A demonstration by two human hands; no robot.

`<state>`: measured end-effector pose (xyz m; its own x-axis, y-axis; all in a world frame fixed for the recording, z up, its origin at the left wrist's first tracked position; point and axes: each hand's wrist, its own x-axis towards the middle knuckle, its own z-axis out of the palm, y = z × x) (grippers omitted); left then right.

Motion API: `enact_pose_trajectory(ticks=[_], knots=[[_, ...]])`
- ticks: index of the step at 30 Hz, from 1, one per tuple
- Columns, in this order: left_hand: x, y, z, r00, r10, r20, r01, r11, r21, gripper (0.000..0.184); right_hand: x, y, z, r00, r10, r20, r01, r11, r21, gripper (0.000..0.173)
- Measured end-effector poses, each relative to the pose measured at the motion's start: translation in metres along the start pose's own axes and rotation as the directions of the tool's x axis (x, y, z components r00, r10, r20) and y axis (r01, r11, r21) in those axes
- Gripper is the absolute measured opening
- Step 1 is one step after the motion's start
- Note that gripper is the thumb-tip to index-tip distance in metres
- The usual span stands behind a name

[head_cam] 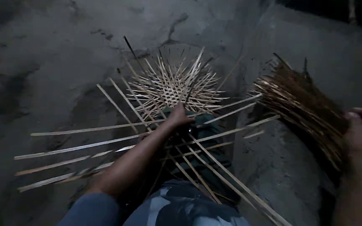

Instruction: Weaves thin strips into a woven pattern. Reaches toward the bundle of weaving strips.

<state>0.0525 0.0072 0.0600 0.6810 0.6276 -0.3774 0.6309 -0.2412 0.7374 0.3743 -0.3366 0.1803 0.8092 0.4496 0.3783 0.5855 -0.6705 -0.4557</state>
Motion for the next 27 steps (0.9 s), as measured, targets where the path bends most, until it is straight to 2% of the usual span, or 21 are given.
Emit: enact_pose_trajectory(ticks=[4,6,8,10,13,16,17,19,21,24,27], knots=[[-0.009,-0.009,0.009,0.986,0.139,-0.086,-0.146,0.986,-0.081,0.084,-0.031,-0.073,0.056,0.959,-0.088,0.270,-0.012,0.938,0.347,0.030],[-0.012,-0.012,0.013,0.979,0.179,-0.099,-0.186,0.980,-0.066,0.084,-0.057,-0.097,0.088,0.885,-0.128,0.447,-0.086,0.900,0.428,0.027],[-0.016,-0.013,0.013,0.975,0.204,-0.091,-0.209,0.976,-0.055,0.085,-0.084,-0.113,0.116,0.758,-0.180,0.627,-0.128,0.901,0.414,0.028],[-0.017,-0.015,0.014,0.968,0.231,-0.094,-0.237,0.969,-0.067,0.082,-0.108,-0.122,0.136,0.659,-0.203,0.724,-0.102,0.930,0.353,0.026],[-0.018,-0.017,0.014,0.968,0.234,-0.090,-0.244,0.963,-0.116,0.083,-0.132,-0.137,0.147,0.616,-0.179,0.767,-0.015,0.971,0.238,0.023],[-0.018,-0.025,0.009,0.938,0.336,-0.088,-0.346,0.926,-0.152,0.108,-0.136,-0.138,0.149,0.638,-0.230,0.734,0.046,0.964,0.262,0.022],[-0.018,-0.030,0.005,0.902,0.412,-0.129,-0.425,0.900,-0.094,0.109,-0.137,-0.136,0.150,0.644,-0.257,0.721,0.056,0.955,0.290,0.024],[-0.016,-0.041,-0.007,0.792,0.576,-0.204,-0.540,0.816,0.207,0.094,-0.137,-0.134,0.152,0.639,-0.275,0.718,0.038,0.944,0.329,0.025],[-0.012,-0.054,-0.015,0.737,0.656,-0.160,-0.518,0.701,0.490,0.075,-0.136,-0.133,0.153,0.607,-0.254,0.753,-0.012,0.945,0.328,0.025],[-0.006,-0.069,-0.011,0.793,0.609,-0.037,-0.436,0.608,0.663,0.057,-0.134,-0.137,0.153,0.573,-0.231,0.786,-0.068,0.943,0.327,0.024],[-0.003,-0.073,-0.007,0.803,0.595,-0.031,-0.424,0.607,0.672,0.052,-0.136,-0.142,0.155,0.576,-0.239,0.782,-0.090,0.932,0.351,0.024]])
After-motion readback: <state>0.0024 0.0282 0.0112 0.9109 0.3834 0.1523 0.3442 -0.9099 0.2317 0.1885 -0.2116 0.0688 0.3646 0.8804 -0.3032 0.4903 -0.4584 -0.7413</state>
